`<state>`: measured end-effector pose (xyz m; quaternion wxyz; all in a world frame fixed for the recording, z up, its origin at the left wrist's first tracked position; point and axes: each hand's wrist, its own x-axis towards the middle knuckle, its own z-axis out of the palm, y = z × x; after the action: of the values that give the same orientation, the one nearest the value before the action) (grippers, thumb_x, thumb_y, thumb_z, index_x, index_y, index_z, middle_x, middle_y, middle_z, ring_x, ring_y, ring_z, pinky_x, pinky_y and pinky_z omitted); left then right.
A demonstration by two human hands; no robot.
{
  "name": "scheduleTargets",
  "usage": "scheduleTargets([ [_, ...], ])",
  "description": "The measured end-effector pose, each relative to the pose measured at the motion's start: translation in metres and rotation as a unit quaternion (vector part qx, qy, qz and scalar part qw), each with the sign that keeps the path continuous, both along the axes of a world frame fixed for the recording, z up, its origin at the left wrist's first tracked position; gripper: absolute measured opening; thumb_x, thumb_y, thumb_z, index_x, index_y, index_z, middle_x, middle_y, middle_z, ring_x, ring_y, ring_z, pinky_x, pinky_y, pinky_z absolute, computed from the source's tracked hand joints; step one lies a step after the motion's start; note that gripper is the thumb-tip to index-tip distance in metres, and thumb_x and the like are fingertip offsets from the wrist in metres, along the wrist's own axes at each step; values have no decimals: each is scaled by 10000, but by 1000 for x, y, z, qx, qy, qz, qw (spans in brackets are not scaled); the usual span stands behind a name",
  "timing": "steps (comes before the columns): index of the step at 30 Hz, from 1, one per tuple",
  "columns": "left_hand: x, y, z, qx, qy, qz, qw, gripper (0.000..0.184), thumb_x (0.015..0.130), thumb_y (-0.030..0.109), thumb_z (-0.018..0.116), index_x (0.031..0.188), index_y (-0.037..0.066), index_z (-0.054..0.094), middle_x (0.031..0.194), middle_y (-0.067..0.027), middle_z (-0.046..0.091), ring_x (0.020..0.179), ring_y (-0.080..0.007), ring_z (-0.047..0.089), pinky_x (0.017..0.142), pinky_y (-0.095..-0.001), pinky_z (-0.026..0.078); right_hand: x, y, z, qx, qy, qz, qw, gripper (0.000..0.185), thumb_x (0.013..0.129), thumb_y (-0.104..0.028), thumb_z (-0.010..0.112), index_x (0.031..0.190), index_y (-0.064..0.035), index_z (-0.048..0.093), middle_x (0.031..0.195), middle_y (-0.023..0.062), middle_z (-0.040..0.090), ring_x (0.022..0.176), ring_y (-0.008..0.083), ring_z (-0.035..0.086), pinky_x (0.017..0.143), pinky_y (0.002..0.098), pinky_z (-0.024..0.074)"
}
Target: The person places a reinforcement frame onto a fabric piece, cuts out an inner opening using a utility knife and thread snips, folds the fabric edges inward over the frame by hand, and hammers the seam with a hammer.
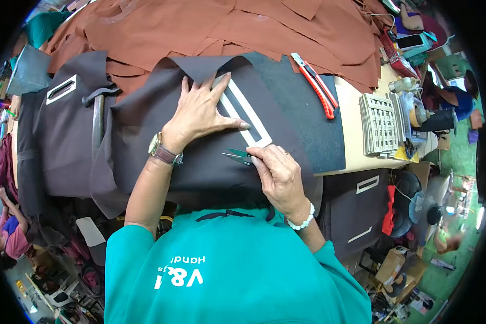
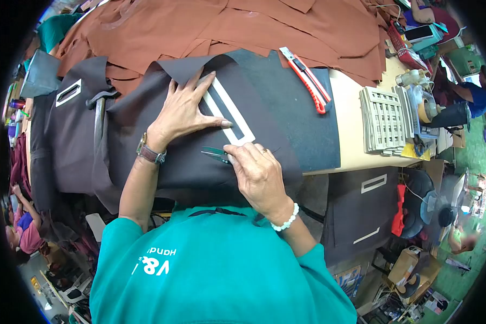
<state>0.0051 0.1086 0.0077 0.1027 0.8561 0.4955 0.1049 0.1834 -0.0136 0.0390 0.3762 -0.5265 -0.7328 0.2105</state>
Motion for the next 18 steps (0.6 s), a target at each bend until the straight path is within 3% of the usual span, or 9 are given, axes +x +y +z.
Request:
scheduleTargets([
  [2, 0, 4, 0, -12, 5, 11, 1000, 1079, 588, 737, 639, 1376, 56, 358, 1432, -226, 280, 1326, -399, 249, 1038, -633, 180, 4, 0, -7, 19, -39, -19, 999, 131, 816, 23, 569, 933, 1, 626, 796, 140, 596, 739, 276, 575, 666, 345, 449],
  [3, 0, 4, 1, -2, 5, 11, 1000, 1033, 611, 711, 645, 1361, 52, 380, 1416, -222, 310, 1315, -391, 276, 1041, -607, 206, 12, -1, -9, -15, -41, -58, 997, 127, 819, 18, 569, 928, -4, 629, 799, 133, 595, 762, 272, 562, 690, 354, 436],
  [5, 2, 3, 9, 18, 5, 10, 1000, 941, 657, 658, 657, 1332, 45, 424, 1384, -216, 370, 1293, -375, 331, 1048, -556, 258, 29, 1, -18, 64, -63, -121, 989, 118, 825, 11, 567, 922, -6, 631, 798, 127, 595, 776, 270, 558, 702, 361, 428],
  [8, -5, 13, 16, 41, -162, -14, 986, 663, 763, 458, 685, 1243, 31, 519, 1275, -191, 505, 1178, -317, 489, 985, -426, 392, 49, 1, -32, 66, -92, -148, 982, 108, 823, 8, 575, 914, -6, 632, 823, 119, 602, 815, 272, 559, 747, 355, 428],
  [9, -8, 17, 24, 69, -241, -11, 968, 394, 817, 253, 673, 1123, 14, 601, 1107, -160, 619, 1011, -278, 602, 874, -329, 469, 51, 1, -36, 79, -86, -146, 982, 106, 819, 7, 579, 910, -7, 632, 826, 116, 602, 820, 270, 561, 748, 353, 429],
  [11, -19, 29, 37, 107, -337, 85, 932, 281, 832, 187, 653, 1057, 22, 636, 1028, -141, 648, 923, -274, 629, 820, -336, 486, 48, 2, -38, 95, -94, -150, 980, 109, 809, 7, 584, 906, -8, 633, 820, 113, 602, 817, 268, 564, 744, 354, 430],
  [15, -68, 96, 11, 287, -208, 159, 922, 232, 860, 233, 611, 1009, 66, 672, 990, -127, 665, 893, -264, 646, 782, -346, 501, 46, 3, -39, 126, -102, -154, 975, 121, 786, 6, 593, 898, -11, 636, 805, 110, 605, 798, 267, 570, 740, 360, 431],
  [17, -73, 114, 3, 89, -107, 189, 972, 369, 818, 352, 643, 1078, 90, 655, 1041, -136, 648, 970, -268, 620, 844, -350, 477, 45, 2, -40, 127, -110, -161, 973, 124, 782, 4, 595, 897, -12, 637, 796, 107, 606, 792, 269, 574, 739, 361, 431],
  [18, -69, 117, 1, 81, -67, 163, 981, 427, 796, 395, 656, 1085, 81, 652, 1040, -140, 647, 994, -274, 605, 871, -355, 464, 45, 3, -40, 128, -115, -166, 971, 125, 779, 3, 596, 897, -12, 637, 791, 106, 606, 789, 269, 575, 739, 361, 431],
])
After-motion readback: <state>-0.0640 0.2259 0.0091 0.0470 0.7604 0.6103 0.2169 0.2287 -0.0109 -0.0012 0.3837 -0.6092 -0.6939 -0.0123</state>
